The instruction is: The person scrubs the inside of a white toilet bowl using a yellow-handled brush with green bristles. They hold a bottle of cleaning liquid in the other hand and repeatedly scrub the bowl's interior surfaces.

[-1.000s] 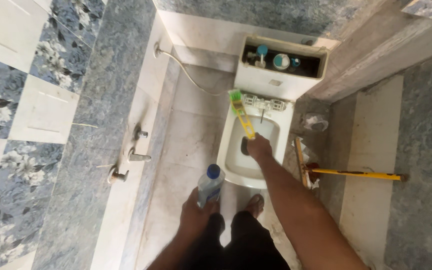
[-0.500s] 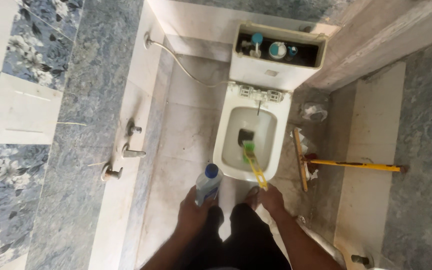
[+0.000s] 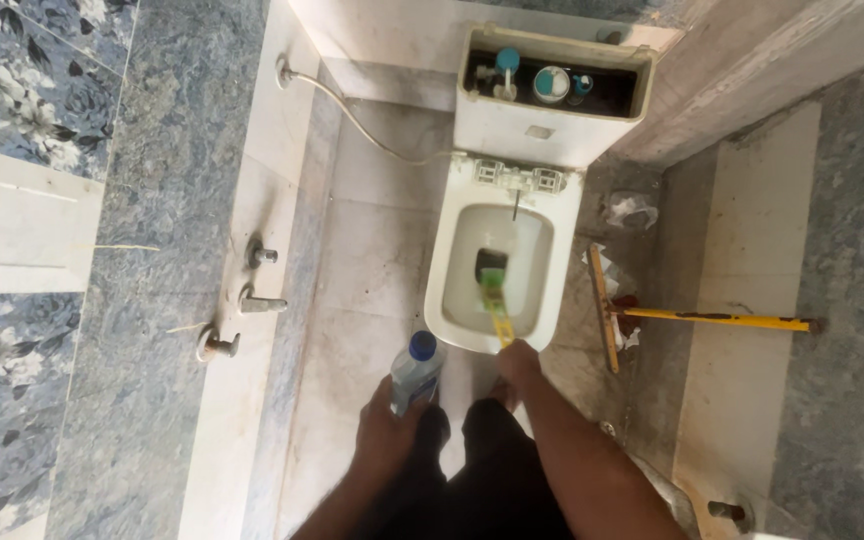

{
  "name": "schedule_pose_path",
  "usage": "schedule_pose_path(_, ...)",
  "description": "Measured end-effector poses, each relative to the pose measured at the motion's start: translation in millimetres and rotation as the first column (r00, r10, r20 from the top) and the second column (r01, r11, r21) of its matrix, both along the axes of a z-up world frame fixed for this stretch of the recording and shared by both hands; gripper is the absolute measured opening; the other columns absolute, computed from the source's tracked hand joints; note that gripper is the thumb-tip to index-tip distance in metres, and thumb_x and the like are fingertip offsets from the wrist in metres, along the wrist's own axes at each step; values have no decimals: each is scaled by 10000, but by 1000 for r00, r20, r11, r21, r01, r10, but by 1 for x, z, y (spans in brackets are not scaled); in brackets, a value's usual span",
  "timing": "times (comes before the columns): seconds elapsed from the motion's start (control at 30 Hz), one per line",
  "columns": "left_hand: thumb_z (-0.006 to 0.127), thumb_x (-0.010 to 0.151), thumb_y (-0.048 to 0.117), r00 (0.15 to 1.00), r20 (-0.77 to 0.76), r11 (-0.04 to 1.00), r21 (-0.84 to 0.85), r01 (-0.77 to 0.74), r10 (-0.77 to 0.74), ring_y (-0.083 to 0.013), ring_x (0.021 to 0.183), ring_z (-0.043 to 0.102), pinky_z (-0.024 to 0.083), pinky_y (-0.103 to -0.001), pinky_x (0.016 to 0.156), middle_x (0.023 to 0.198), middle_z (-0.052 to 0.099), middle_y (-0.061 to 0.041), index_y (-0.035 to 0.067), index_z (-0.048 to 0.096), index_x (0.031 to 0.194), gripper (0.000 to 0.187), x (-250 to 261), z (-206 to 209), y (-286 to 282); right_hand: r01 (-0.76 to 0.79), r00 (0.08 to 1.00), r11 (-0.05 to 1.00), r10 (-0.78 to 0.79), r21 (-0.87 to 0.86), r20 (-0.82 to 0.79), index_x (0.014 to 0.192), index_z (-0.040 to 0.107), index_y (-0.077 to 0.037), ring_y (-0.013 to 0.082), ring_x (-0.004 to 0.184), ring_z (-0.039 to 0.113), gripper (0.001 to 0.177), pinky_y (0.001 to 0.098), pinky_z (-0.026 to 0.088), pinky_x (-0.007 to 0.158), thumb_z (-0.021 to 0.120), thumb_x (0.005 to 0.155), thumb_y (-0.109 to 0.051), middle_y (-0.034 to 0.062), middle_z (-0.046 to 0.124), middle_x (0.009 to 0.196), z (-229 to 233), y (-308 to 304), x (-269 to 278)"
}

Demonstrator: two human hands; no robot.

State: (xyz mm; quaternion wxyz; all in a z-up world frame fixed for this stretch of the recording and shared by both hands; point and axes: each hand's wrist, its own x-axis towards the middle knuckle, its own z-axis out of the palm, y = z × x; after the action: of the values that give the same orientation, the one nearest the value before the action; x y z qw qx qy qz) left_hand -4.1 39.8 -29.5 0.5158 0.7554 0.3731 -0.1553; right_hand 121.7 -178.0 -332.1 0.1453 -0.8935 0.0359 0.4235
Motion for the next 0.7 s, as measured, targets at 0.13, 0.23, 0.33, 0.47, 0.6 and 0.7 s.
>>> schedule_pose_path(0.13,721,876,256,994,109,1000,26,-2,-1,-346,1122,728,567,-421,922,1148,763,-190,83,621,1299,468,-2,-4,-1,-145,989,989,144,36,43,1052,724,-28,397,1077,700,350,469,566,932,585,900,-310,233,731,1096,8,-13,-6)
schedule_pose_path(0.23,716,874,247,993,113,999,39,16,-21,-349,1121,728,572,-420,922,1150,761,-195,83,610,1314,482,-2,-9,0,104,993,994,-102,-36,65,1126,677,-23,409,1084,694,346,476,567,924,581,898,-265,250,715,1125,13,-23,-12)
schedule_pose_path(0.33,724,865,237,995,98,999,34,22,-25,-348,1121,729,573,-421,927,1149,761,-197,82,613,1311,485,-2,-11,-1,-117,993,992,118,-42,15,1113,698,-27,389,1104,701,334,455,571,946,578,890,-245,231,720,1141,15,-24,-7)
schedule_pose_path(0.47,728,858,220,993,106,998,55,42,-47,-356,1120,718,567,-426,928,1154,755,-201,79,601,1321,500,-4,-8,-5,-141,988,987,146,-82,59,1076,736,-20,388,1136,697,328,451,571,973,569,907,-246,232,729,1155,22,-35,-2)
schedule_pose_path(0.6,713,872,227,996,64,998,26,58,-59,-342,1110,723,568,-422,920,1149,757,-185,88,601,1314,476,-3,-2,-7,19,999,993,-13,-113,50,1111,701,-19,405,1122,695,323,480,573,947,572,900,-227,247,715,1158,25,-44,10)
schedule_pose_path(0.7,701,889,247,997,67,999,0,40,-40,-330,1092,745,578,-414,909,1130,769,-173,89,617,1296,444,-4,1,-10,-189,982,975,188,-114,-20,1117,734,-37,388,1153,687,329,465,563,981,576,901,-229,239,714,1181,21,-52,28)
